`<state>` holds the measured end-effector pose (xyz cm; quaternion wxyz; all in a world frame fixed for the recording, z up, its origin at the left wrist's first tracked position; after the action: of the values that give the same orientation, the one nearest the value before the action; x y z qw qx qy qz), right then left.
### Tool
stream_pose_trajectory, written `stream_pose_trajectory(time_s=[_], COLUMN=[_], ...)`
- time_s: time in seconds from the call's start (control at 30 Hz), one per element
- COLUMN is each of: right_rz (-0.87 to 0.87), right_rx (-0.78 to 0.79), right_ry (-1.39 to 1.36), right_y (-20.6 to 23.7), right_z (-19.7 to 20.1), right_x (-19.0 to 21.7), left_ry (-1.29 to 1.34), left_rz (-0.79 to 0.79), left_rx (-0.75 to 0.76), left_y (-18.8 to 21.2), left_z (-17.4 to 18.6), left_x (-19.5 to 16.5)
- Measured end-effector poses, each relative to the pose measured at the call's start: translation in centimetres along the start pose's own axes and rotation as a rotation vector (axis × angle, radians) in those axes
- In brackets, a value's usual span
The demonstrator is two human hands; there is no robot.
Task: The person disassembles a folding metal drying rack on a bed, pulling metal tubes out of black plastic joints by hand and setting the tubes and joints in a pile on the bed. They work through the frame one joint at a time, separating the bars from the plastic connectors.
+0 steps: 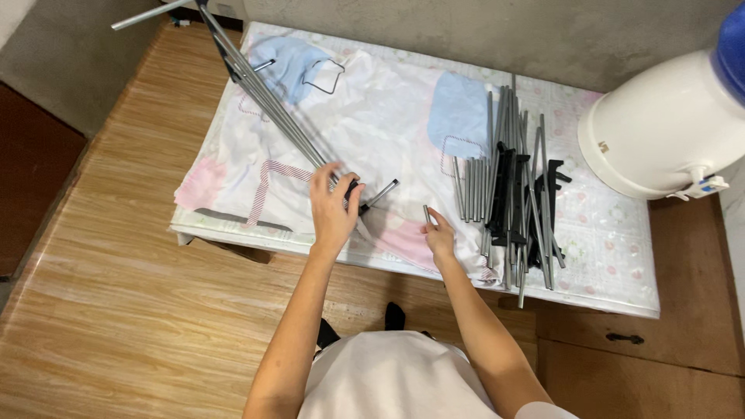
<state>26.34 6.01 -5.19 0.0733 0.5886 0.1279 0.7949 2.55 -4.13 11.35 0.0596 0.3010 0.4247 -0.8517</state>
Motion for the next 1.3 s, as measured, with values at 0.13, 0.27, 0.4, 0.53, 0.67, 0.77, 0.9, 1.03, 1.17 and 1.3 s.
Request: stream_pose_trajectory(time_s=[0.13, 0.27, 0.4, 0.53, 0.67, 0.77, 0.9, 1.03, 1.17, 1.3], right_rz=[0.140, 0.398, 0.757, 0.616, 0.670, 0.765, 0.796, 0.752, 0.805, 1.142], right_rx=[-0.114, -0.312, -0.569, 0.047, 0.322, 0.372, 0.308, 0.551, 0.404, 0.058], right_ry=[0.198, 0.244, 0.716, 0.531, 0.799, 0.836, 0.793, 0.770, 0.672, 0.650], right_y=[-1.5, -3.8, -1.9, 1.9, 5.3, 6.0, 6.0, 6.6, 5.6, 5.0], right_z=[1.2, 3.2, 2.3, -2.8, -6.7, -8.7, -10.5, -10.7, -8.4, -6.9], right_x=[1.3, 4.5, 6.1, 4.6, 4.2, 4.4, 3.5, 2.1, 3.1, 6.9], left_ry=[0.069, 0.270, 0.139, 0.489, 0.530, 0.514, 0.546, 0.575, 0.545, 0.546], left_rz=[0.159, 0.331, 0.200, 0.461, 0.400, 0.423, 0.390, 0.395, 0.375, 0.365], left_rx=[-0.017, -0.019, -0.133, -0.044, -0.025, -0.042, -0.115, -0.106, -0.066, -0.042], left_y=[0.9, 2.0, 3.0, 3.9, 3.1, 1.9, 0.2, -0.2, 0.2, -0.3], left_z=[-0.8, -1.9, -2.0, -2.5, -1.9, -1.6, -1.1, -0.7, -0.2, 0.4], left_x=[0.1, 1.1, 1.5, 2.8, 3.5, 4.2, 4.6, 4.9, 5.0, 5.2])
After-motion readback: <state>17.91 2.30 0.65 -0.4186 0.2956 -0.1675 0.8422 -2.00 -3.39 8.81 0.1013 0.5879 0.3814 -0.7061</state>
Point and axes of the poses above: each hand's wrist, its own y-axis away from the middle knuckle, its own z-axis out of the back of the hand, x = y × z, the point moved 3 cm from there along -y, towards the middle knuckle
